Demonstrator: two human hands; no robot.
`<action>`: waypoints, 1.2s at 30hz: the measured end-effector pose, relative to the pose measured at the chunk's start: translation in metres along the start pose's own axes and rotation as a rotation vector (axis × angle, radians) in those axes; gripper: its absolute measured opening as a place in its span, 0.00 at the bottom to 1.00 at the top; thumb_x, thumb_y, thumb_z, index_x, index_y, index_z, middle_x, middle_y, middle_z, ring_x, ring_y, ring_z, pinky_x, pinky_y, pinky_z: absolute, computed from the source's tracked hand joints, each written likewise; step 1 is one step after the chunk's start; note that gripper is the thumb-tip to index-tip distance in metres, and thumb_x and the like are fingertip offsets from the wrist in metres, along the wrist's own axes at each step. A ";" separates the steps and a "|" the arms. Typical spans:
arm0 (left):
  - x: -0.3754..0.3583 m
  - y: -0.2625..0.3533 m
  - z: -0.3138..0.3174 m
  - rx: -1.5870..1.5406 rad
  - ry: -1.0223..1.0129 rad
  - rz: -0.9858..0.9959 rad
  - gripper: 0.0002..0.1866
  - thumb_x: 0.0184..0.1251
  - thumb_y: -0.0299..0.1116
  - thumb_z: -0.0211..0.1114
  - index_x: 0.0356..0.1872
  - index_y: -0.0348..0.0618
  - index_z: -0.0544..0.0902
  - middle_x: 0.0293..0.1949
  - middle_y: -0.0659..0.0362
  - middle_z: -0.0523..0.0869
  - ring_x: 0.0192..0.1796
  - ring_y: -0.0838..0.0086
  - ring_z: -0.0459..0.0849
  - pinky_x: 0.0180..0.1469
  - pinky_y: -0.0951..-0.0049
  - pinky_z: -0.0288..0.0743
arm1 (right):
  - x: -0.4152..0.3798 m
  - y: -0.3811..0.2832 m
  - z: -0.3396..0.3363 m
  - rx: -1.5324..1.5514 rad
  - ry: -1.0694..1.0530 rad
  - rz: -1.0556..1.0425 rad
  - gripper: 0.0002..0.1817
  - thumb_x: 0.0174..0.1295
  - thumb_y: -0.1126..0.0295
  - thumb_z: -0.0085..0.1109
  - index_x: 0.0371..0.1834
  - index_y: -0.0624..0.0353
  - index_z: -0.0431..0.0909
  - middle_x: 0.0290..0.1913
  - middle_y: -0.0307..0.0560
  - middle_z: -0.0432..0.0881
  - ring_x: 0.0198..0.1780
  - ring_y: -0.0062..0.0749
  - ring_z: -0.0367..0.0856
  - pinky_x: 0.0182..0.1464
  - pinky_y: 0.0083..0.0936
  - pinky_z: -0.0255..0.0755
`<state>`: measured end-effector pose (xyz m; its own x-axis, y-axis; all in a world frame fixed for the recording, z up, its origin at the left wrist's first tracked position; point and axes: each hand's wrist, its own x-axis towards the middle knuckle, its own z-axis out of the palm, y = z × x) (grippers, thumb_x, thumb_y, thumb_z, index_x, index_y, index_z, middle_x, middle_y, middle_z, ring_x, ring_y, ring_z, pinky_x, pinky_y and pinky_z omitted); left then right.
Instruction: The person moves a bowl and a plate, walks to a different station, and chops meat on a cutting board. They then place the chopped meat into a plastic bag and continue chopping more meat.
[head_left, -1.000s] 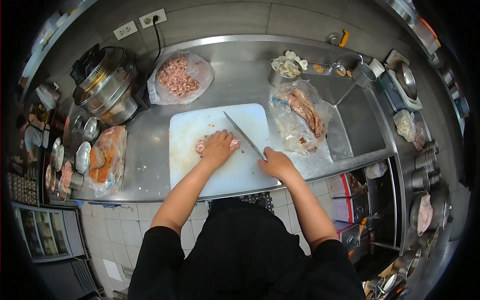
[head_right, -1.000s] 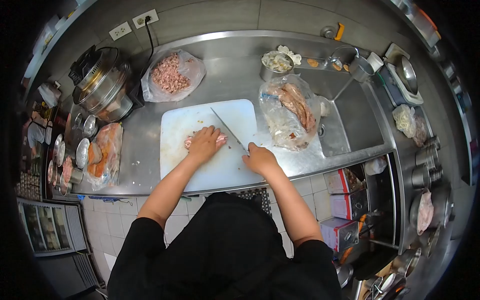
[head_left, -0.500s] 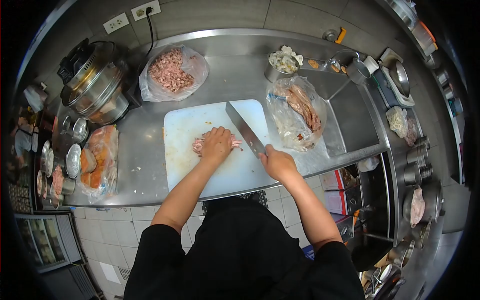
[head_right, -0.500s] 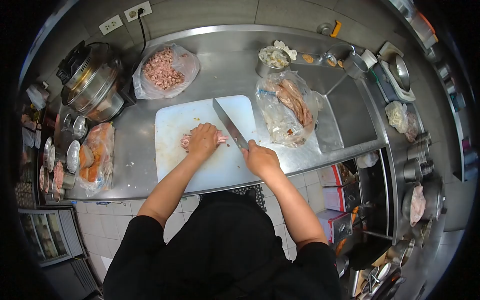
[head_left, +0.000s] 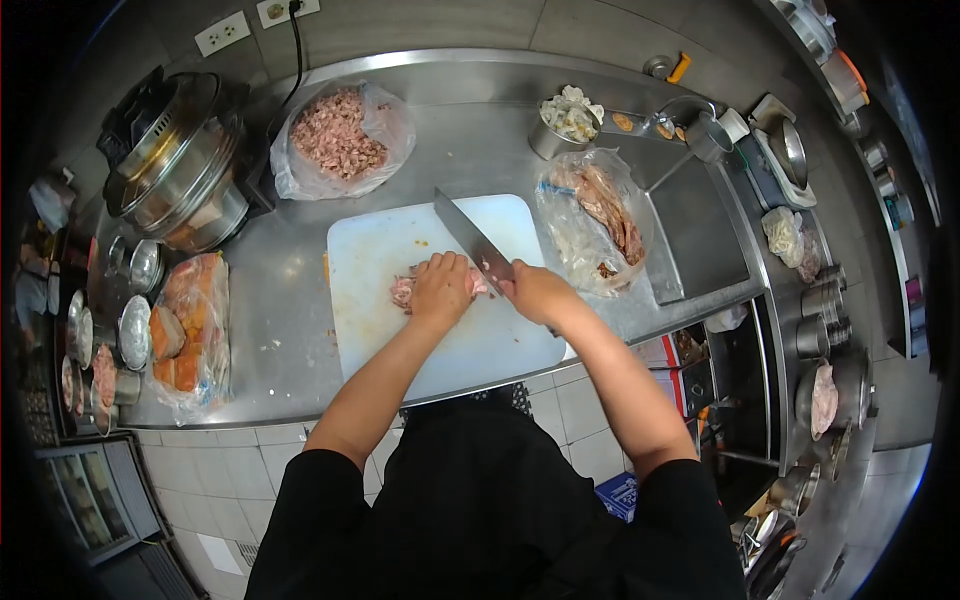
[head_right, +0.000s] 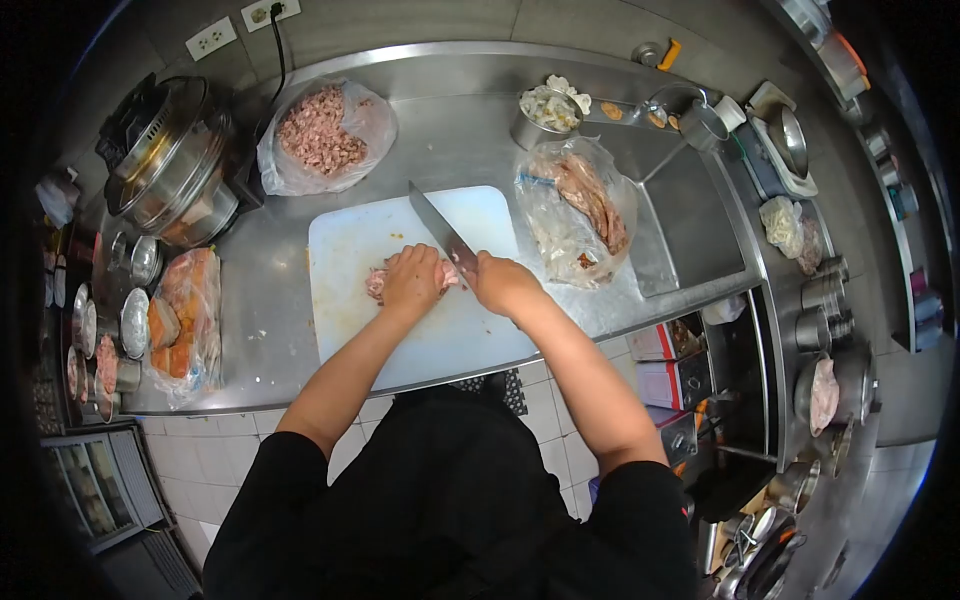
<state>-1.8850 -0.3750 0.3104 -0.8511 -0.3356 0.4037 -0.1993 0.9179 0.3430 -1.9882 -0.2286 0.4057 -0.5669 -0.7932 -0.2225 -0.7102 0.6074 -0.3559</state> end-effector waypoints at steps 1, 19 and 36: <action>-0.002 -0.001 0.002 0.007 -0.001 -0.008 0.07 0.59 0.35 0.64 0.36 0.46 0.82 0.38 0.59 0.79 0.47 0.65 0.77 0.51 0.62 0.68 | -0.015 -0.018 -0.024 -0.004 -0.128 0.093 0.18 0.71 0.58 0.50 0.48 0.65 0.72 0.37 0.67 0.84 0.43 0.62 0.83 0.48 0.50 0.75; -0.002 -0.003 0.001 -0.072 -0.044 -0.006 0.07 0.60 0.35 0.61 0.37 0.46 0.80 0.40 0.59 0.80 0.50 0.65 0.77 0.52 0.62 0.67 | -0.006 -0.018 0.044 0.122 -0.028 0.202 0.19 0.70 0.59 0.49 0.50 0.66 0.72 0.38 0.68 0.84 0.43 0.63 0.83 0.49 0.51 0.76; -0.006 -0.011 -0.002 -0.060 -0.042 -0.052 0.08 0.60 0.33 0.61 0.39 0.45 0.79 0.40 0.58 0.80 0.49 0.63 0.77 0.52 0.61 0.67 | -0.029 -0.017 0.044 0.054 -0.040 0.122 0.16 0.70 0.59 0.51 0.46 0.63 0.72 0.34 0.65 0.84 0.39 0.64 0.83 0.45 0.53 0.75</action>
<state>-1.8770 -0.3832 0.3063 -0.8600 -0.3722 0.3490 -0.2153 0.8848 0.4132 -1.9415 -0.2177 0.3780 -0.6299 -0.7152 -0.3030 -0.6128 0.6973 -0.3718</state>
